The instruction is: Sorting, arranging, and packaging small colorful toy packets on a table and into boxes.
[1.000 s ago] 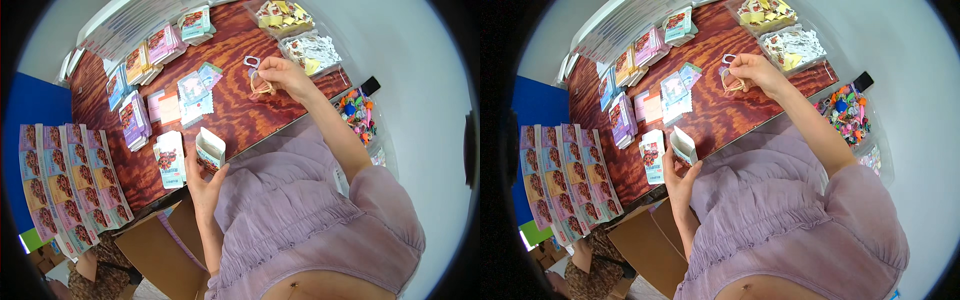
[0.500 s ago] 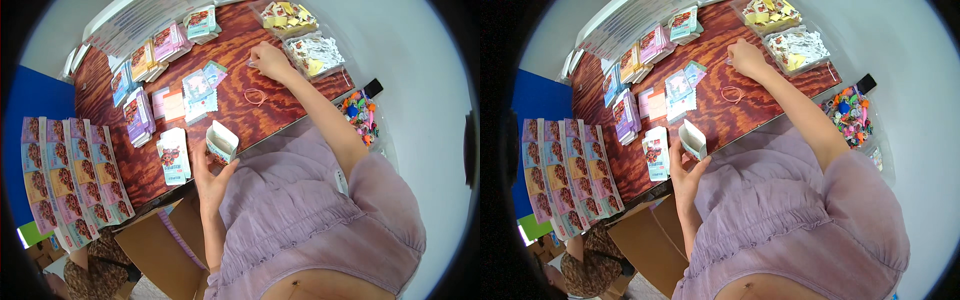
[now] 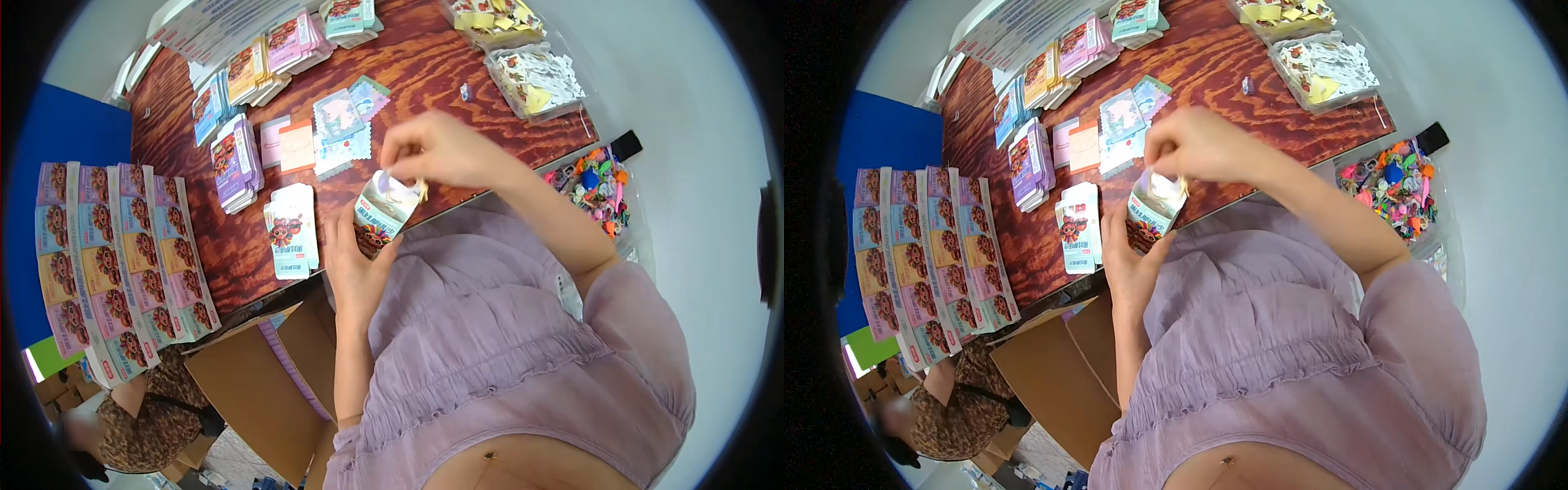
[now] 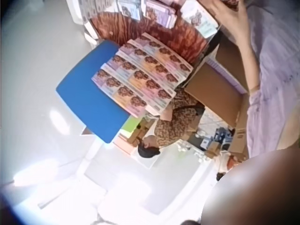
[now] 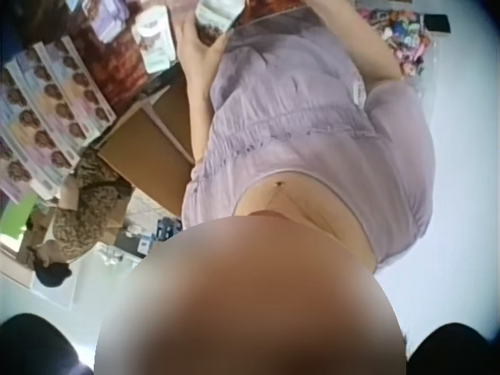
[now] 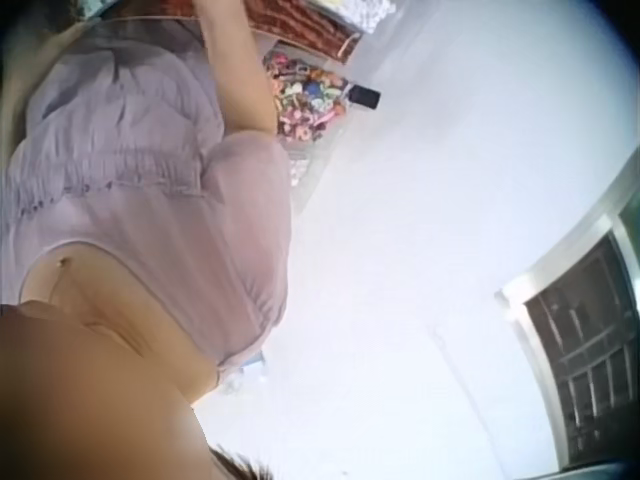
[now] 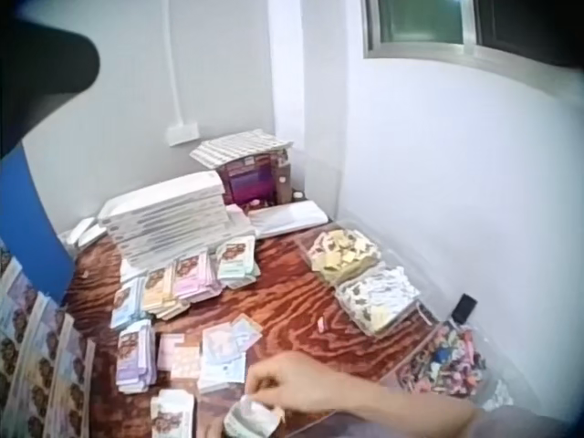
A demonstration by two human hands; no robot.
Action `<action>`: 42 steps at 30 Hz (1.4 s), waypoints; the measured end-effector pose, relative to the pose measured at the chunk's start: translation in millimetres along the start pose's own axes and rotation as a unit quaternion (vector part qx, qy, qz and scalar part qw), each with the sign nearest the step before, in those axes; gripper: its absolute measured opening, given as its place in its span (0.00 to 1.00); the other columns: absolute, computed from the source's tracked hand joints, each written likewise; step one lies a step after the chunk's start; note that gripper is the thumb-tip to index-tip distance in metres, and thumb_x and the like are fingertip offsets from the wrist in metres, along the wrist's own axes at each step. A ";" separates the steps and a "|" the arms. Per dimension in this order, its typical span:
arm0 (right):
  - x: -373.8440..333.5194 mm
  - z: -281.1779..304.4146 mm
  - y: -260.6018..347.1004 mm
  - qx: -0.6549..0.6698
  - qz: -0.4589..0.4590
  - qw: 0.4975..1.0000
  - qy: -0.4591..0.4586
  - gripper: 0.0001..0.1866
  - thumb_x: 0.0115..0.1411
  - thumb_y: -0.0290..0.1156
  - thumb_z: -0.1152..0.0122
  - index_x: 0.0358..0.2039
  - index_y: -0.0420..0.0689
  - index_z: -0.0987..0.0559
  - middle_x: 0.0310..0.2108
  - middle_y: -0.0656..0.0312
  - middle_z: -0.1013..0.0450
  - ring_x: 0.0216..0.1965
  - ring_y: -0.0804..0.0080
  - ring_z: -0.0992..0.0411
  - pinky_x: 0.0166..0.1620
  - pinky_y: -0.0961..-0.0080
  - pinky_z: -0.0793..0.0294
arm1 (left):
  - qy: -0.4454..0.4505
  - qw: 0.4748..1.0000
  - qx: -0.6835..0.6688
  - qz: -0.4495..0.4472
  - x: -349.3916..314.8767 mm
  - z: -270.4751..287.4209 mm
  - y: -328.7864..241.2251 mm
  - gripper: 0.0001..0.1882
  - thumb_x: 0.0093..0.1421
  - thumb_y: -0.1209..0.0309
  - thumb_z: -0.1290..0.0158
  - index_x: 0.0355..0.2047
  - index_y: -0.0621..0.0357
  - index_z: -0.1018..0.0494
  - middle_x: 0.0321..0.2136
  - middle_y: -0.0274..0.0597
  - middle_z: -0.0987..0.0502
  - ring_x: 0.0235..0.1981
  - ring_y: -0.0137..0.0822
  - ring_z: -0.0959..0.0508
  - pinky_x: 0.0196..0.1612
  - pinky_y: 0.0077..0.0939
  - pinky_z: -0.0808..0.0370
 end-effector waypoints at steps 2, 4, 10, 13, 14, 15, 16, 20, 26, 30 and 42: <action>-5.5 -12.5 12.4 -0.242 0.072 0.967 -0.035 0.04 0.54 0.26 0.39 0.30 0.40 0.20 0.28 0.57 0.22 0.31 0.63 0.23 0.33 0.67 0.26 | -0.002 0.999 0.023 -0.024 -0.6 -0.5 -4.1 0.39 0.45 0.71 0.30 0.57 0.62 0.35 0.47 0.52 0.30 0.47 0.53 0.26 0.48 0.43 0.27; -6.7 -28.4 17.7 -0.345 0.108 0.929 -0.080 0.05 0.54 0.29 0.40 0.27 0.41 0.23 0.28 0.55 0.24 0.33 0.54 0.25 0.34 0.58 0.27 | 0.002 0.999 0.024 -0.028 -0.9 -0.5 -6.7 0.40 0.45 0.71 0.30 0.57 0.62 0.35 0.47 0.52 0.31 0.47 0.53 0.26 0.48 0.43 0.27; -5.6 -43.8 28.4 -0.221 0.080 0.969 -0.069 0.06 0.56 0.30 0.40 0.32 0.42 0.23 0.33 0.57 0.24 0.35 0.53 0.25 0.36 0.57 0.28 | -0.002 1.000 -0.026 0.008 -6.4 0.8 -2.0 0.40 0.45 0.72 0.30 0.58 0.63 0.35 0.47 0.52 0.31 0.47 0.50 0.26 0.48 0.39 0.27; -18.1 -40.6 40.3 -0.197 0.163 0.959 -0.118 0.06 0.56 0.30 0.39 0.33 0.43 0.22 0.36 0.58 0.24 0.40 0.55 0.26 0.38 0.60 0.27 | -0.012 0.998 -0.054 0.034 -8.1 2.7 5.8 0.39 0.45 0.74 0.30 0.58 0.63 0.35 0.47 0.50 0.31 0.46 0.47 0.26 0.48 0.36 0.27; -27.7 -39.2 49.4 -0.207 0.241 0.933 -0.167 0.06 0.56 0.29 0.39 0.34 0.43 0.22 0.38 0.59 0.24 0.43 0.56 0.27 0.40 0.62 0.27 | -0.019 0.997 -0.072 0.035 -8.1 3.0 7.0 0.39 0.45 0.74 0.30 0.58 0.63 0.35 0.47 0.50 0.31 0.46 0.45 0.26 0.48 0.35 0.27; -30.7 -43.0 46.6 -0.195 0.233 0.938 -0.165 0.05 0.56 0.29 0.38 0.33 0.43 0.21 0.40 0.60 0.25 0.46 0.58 0.29 0.45 0.63 0.29 | -0.029 0.996 -0.077 0.030 -7.8 3.9 5.6 0.39 0.46 0.75 0.31 0.58 0.64 0.35 0.47 0.49 0.31 0.45 0.44 0.26 0.48 0.34 0.27; -34.8 -47.7 45.3 -0.212 0.250 0.927 -0.182 0.06 0.56 0.29 0.37 0.32 0.42 0.21 0.41 0.60 0.25 0.46 0.58 0.29 0.47 0.62 0.30 | -0.027 0.996 -0.080 0.027 -6.5 3.6 4.3 0.39 0.46 0.75 0.31 0.58 0.64 0.35 0.47 0.49 0.31 0.45 0.44 0.26 0.48 0.34 0.27; -40.8 -41.9 21.7 -0.111 0.236 0.951 -0.167 0.06 0.58 0.28 0.37 0.32 0.39 0.19 0.41 0.59 0.24 0.46 0.63 0.28 0.52 0.66 0.32 | -0.024 0.991 -0.121 0.052 -3.9 1.2 8.6 0.38 0.47 0.75 0.31 0.58 0.64 0.36 0.46 0.48 0.32 0.46 0.42 0.26 0.48 0.33 0.27; -34.1 7.7 -56.8 0.001 0.022 0.979 -0.202 0.08 0.62 0.28 0.40 0.32 0.35 0.21 0.29 0.63 0.25 0.29 0.79 0.30 0.34 0.78 0.31 | -0.020 0.990 -0.133 0.044 -6.0 2.1 26.6 0.38 0.47 0.76 0.31 0.57 0.66 0.36 0.50 0.47 0.32 0.50 0.38 0.27 0.51 0.31 0.27; -14.2 7.6 -56.0 -0.054 0.021 0.976 -0.210 0.08 0.59 0.31 0.40 0.31 0.39 0.21 0.28 0.53 0.24 0.30 0.59 0.24 0.33 0.66 0.29 | -0.017 0.944 -0.325 0.056 -7.5 -1.8 28.8 0.39 0.47 0.80 0.33 0.59 0.65 0.38 0.53 0.42 0.33 0.54 0.34 0.29 0.56 0.30 0.28; -54.0 12.0 -46.2 -0.063 0.031 0.975 -0.210 0.07 0.61 0.27 0.40 0.32 0.35 0.23 0.29 0.57 0.27 0.30 0.70 0.29 0.35 0.73 0.31 | -0.004 0.951 -0.306 -0.037 -13.4 -0.5 17.0 0.46 0.46 0.84 0.33 0.64 0.60 0.44 0.65 0.48 0.39 0.60 0.38 0.32 0.61 0.33 0.31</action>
Point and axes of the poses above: each hand's wrist, its own x-axis towards the middle knuckle, its own z-axis out of the back of the hand, y = z × x, the point moved 6 cm from there along x, towards the middle knuckle
